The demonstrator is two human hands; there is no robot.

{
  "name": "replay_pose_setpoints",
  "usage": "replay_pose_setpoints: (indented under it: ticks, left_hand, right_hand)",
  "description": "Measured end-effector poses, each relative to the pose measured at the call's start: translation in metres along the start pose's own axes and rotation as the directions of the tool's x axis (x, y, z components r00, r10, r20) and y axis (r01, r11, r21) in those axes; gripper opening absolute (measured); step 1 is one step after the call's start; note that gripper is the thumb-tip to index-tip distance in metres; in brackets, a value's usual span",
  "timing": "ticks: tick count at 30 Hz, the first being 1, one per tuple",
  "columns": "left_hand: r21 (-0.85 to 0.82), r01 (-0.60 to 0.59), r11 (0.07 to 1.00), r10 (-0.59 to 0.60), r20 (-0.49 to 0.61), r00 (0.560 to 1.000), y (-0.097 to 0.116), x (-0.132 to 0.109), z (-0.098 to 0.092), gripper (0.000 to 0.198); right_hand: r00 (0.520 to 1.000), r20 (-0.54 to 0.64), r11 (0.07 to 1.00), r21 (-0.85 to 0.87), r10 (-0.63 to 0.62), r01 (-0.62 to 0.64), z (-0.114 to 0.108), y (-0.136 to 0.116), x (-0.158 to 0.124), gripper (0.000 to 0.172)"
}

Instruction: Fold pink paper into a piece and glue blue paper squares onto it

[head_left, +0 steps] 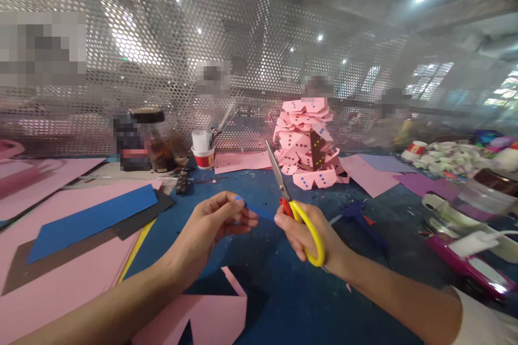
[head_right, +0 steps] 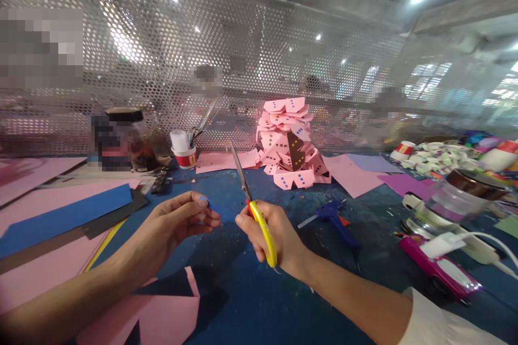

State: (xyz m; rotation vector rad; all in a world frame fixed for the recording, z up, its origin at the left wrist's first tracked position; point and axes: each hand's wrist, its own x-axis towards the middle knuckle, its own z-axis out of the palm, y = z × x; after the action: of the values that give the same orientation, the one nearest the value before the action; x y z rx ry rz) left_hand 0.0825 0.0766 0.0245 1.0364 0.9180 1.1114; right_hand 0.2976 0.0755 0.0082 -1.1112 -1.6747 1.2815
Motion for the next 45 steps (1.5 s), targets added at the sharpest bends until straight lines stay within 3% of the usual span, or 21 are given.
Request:
replay_pose_setpoints:
  ticks: [5, 12, 15, 17, 20, 22, 24, 26, 29, 35, 39, 45]
  left_hand:
    - [0.043, 0.012, 0.999, -0.013, 0.013, 1.0, -0.001, 0.002, -0.003, 0.021]
    - [0.097, -0.008, 0.995, 0.004, 0.038, 0.999, -0.003, 0.003, -0.007, 0.019]
    - [0.199, -0.013, 0.98, 0.004, 0.042, 0.999, -0.002, 0.004, -0.009, 0.021]
    - [0.386, -0.062, 0.921, 0.046, 0.049, 0.998, 0.001, 0.004, -0.01, 0.021]
    - [0.694, -0.221, 0.685, 0.232, 0.079, 0.97, 0.005, 0.0, -0.009, 0.021]
    - [0.77, -0.31, 0.558, 0.322, 0.144, 0.936, 0.006, -0.004, -0.006, 0.022]
    - [0.774, -0.36, 0.521, 0.319, 0.215, 0.923, 0.005, -0.007, -0.003, 0.02]
    - [0.766, -0.36, 0.532, 0.273, 0.248, 0.93, 0.002, -0.008, 0.001, 0.016]
    - [0.75, -0.285, 0.597, 0.195, 0.209, 0.958, -0.001, -0.008, 0.003, 0.014]
    - [0.489, -0.15, 0.859, 0.102, 0.124, 0.987, 0.006, -0.001, -0.002, 0.02]
    - [0.318, -0.091, 0.944, 0.073, 0.068, 0.995, 0.006, 0.005, -0.006, 0.024]
    - [0.128, -0.054, 0.99, 0.05, 0.035, 0.998, 0.003, 0.008, -0.008, 0.021]
  right_hand:
    - [0.999, 0.01, 0.999, 0.011, -0.048, 0.048, -0.002, -0.003, -0.001, 0.027]
    - [1.0, -0.008, 0.999, -0.031, 0.013, -0.013, 0.001, -0.011, 0.0, 0.024]
    - [1.0, -0.01, 1.0, -0.031, 0.006, -0.006, 0.0, -0.013, 0.0, 0.023]
    - [1.0, -0.002, 0.999, -0.038, 0.0, 0.0, -0.001, -0.012, -0.001, 0.023]
    - [1.0, 0.02, 0.999, -0.05, 0.019, -0.018, -0.002, -0.011, -0.002, 0.025]
    - [0.998, 0.026, 0.997, -0.051, 0.054, -0.053, -0.001, -0.011, -0.003, 0.026]
    - [0.995, 0.025, 0.994, -0.053, 0.092, -0.091, 0.001, -0.013, -0.003, 0.027]
    - [0.993, 0.026, 0.992, -0.054, 0.113, -0.111, 0.004, -0.014, -0.003, 0.028]
    - [0.993, 0.042, 0.993, -0.049, 0.106, -0.104, 0.004, -0.013, -0.003, 0.029]
    - [0.999, 0.043, 0.993, -0.113, 0.029, -0.024, -0.003, -0.007, -0.004, 0.018]
    - [1.0, 0.004, 0.951, -0.307, -0.019, 0.02, -0.011, -0.009, -0.005, 0.007]
    - [1.0, 0.016, 0.835, -0.549, -0.012, 0.019, -0.018, -0.011, -0.018, 0.007]
